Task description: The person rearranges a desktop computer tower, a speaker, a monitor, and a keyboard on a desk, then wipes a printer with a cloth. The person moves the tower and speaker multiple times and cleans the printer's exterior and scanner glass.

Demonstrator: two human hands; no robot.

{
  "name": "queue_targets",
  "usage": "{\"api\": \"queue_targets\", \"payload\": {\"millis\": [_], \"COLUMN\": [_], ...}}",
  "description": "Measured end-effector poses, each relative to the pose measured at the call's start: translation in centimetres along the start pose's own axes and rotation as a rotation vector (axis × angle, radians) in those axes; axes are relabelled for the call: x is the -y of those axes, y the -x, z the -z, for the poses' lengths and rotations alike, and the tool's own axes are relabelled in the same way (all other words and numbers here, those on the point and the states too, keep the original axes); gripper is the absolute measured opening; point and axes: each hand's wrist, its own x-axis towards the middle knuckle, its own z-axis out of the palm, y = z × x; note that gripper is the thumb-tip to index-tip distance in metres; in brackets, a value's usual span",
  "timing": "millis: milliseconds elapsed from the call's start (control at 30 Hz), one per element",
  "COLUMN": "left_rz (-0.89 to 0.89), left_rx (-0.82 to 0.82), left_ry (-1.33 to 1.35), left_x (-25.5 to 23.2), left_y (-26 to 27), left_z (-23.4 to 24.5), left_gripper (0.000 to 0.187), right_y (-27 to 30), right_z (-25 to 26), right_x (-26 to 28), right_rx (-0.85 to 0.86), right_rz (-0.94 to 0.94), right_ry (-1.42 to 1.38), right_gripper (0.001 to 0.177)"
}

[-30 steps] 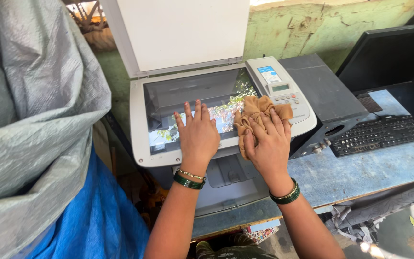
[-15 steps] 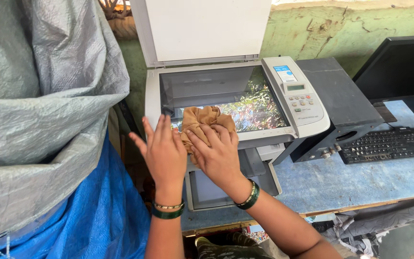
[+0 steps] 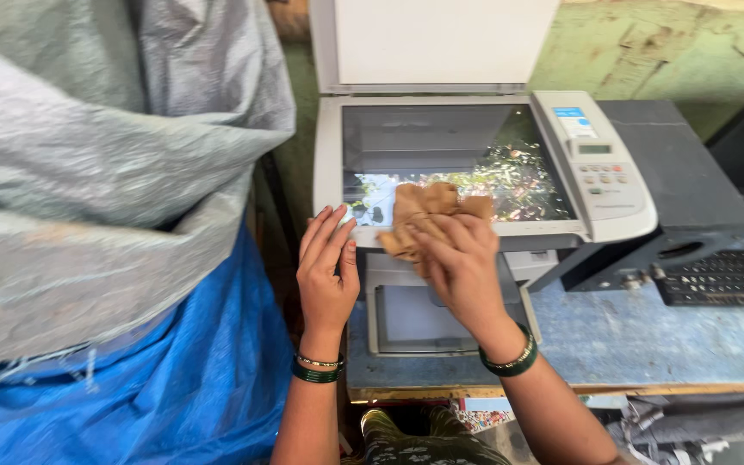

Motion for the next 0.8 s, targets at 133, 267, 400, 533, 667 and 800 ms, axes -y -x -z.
{"api": "queue_targets", "payload": {"millis": [133, 267, 400, 533, 667, 800], "left_rz": [0.08, 0.093, 0.079, 0.045, -0.013, -0.077], "left_rx": [-0.009, -0.032, -0.01, 0.038, 0.081, 0.104], "left_ry": [0.262, 0.355, 0.327, 0.234, 0.151, -0.125], "left_x": [0.4, 0.8, 1.1, 1.0, 0.6, 0.2], "left_y": [0.4, 0.4, 0.2, 0.6, 1.1, 1.3], "left_z": [1.8, 2.3, 2.3, 1.8, 1.3, 0.2], "left_gripper": [0.05, 0.071, 0.069, 0.065, 0.059, 0.049], "right_y": [-1.7, -3.3, -3.5, -2.8, -1.4, 0.4], "right_z": [-2.5, -5.0, -5.6, -5.1, -3.7, -1.7], "right_x": [3.5, 6.4, 7.3, 7.1, 6.3, 4.2], "right_rx": [0.042, 0.081, 0.069, 0.058, 0.051, 0.027], "right_rz": [0.121, 0.172, 0.2, 0.177, 0.133, 0.074], "right_ry": [-0.105, -0.072, 0.045, 0.082, 0.104, 0.174], "right_gripper": [0.042, 0.041, 0.037, 0.042, 0.048, 0.048]}}
